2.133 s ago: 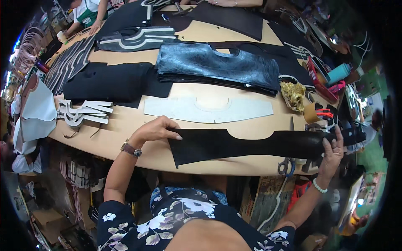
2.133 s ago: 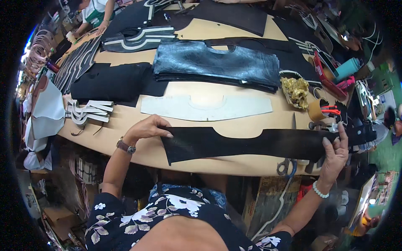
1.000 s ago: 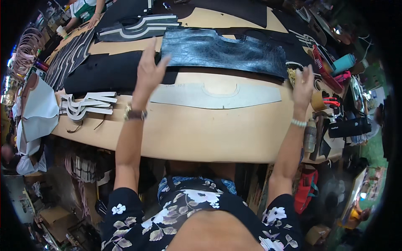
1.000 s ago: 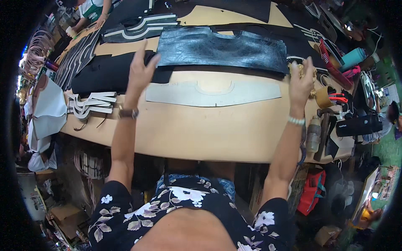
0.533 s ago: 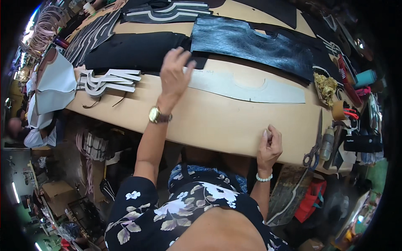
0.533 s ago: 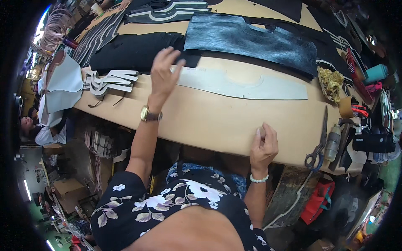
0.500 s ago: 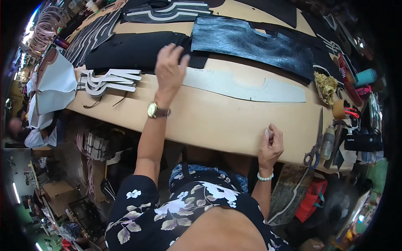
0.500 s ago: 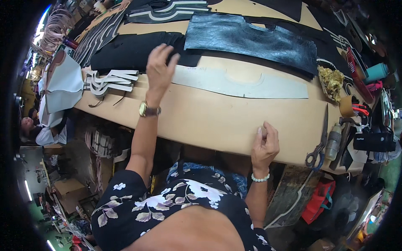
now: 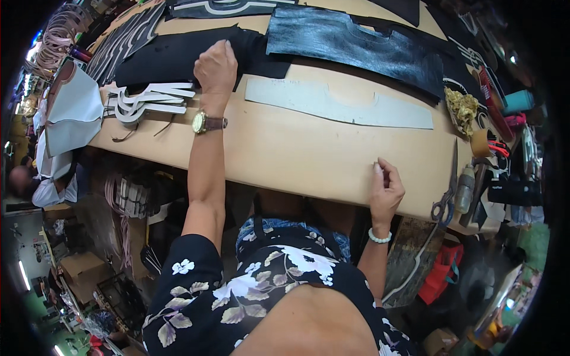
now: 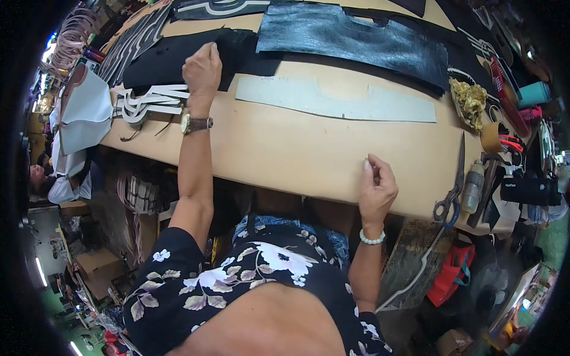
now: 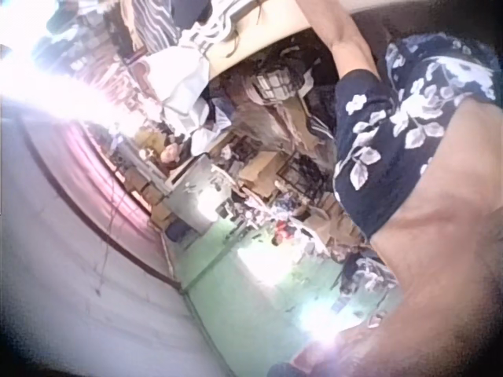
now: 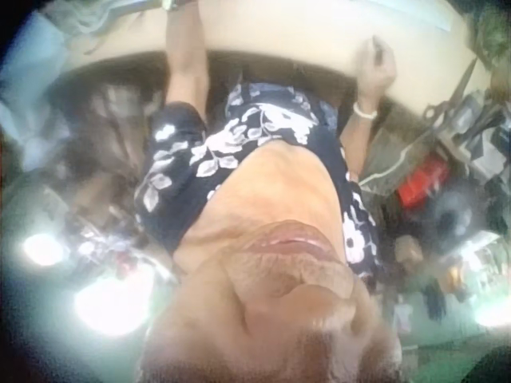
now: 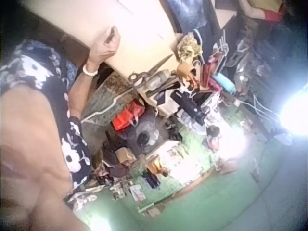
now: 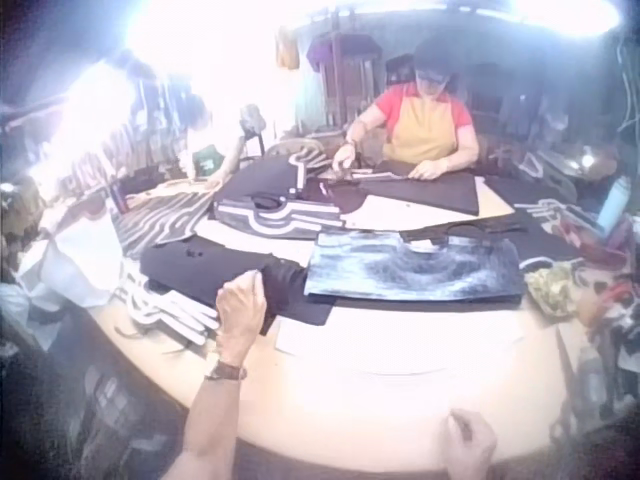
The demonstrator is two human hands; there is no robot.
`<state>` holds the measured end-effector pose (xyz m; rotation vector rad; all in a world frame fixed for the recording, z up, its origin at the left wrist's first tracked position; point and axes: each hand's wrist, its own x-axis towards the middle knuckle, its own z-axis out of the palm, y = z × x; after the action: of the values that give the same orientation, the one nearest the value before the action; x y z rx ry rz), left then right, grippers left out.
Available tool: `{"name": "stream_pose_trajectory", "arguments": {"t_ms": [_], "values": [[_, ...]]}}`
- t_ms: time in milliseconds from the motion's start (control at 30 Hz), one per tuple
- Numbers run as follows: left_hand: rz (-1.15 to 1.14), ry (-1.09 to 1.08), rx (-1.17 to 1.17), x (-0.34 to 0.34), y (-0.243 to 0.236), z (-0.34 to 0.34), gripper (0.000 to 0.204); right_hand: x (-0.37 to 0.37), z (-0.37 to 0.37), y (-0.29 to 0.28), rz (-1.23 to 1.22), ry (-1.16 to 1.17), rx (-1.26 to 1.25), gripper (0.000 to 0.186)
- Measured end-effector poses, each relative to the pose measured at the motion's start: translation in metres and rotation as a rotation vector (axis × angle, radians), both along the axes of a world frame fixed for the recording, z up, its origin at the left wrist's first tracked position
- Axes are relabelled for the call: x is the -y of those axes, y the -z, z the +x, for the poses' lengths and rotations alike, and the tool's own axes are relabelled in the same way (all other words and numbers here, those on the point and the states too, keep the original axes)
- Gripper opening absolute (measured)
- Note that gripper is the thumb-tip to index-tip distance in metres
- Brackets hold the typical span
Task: The person traces a paper template onto leather strips with a stylus and applies glue to the leather surfaces using a bottle and a sponge applicator.
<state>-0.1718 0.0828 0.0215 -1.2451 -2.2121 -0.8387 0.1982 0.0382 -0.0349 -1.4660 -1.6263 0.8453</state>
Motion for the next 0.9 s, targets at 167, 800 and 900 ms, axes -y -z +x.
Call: {"name": "stream_pose_trajectory", "arguments": {"t_ms": [167, 800, 900], "values": [[0.068, 0.539, 0.313, 0.043, -0.037, 0.119, 0.019, -0.002, 0.008, -0.026, -0.322, -0.277, -0.799, 0.044], [-0.561, 0.283, 0.02, 0.109, 0.057, 0.123, 0.065, -0.055, 0.11, -0.028, -0.067, 0.049, 0.194, 0.051], [-0.577, 0.196, 0.088, 0.14, 0.053, 0.139, 0.068, -0.058, 0.093, -0.025, 0.057, 0.165, 0.319, 0.052]]}}
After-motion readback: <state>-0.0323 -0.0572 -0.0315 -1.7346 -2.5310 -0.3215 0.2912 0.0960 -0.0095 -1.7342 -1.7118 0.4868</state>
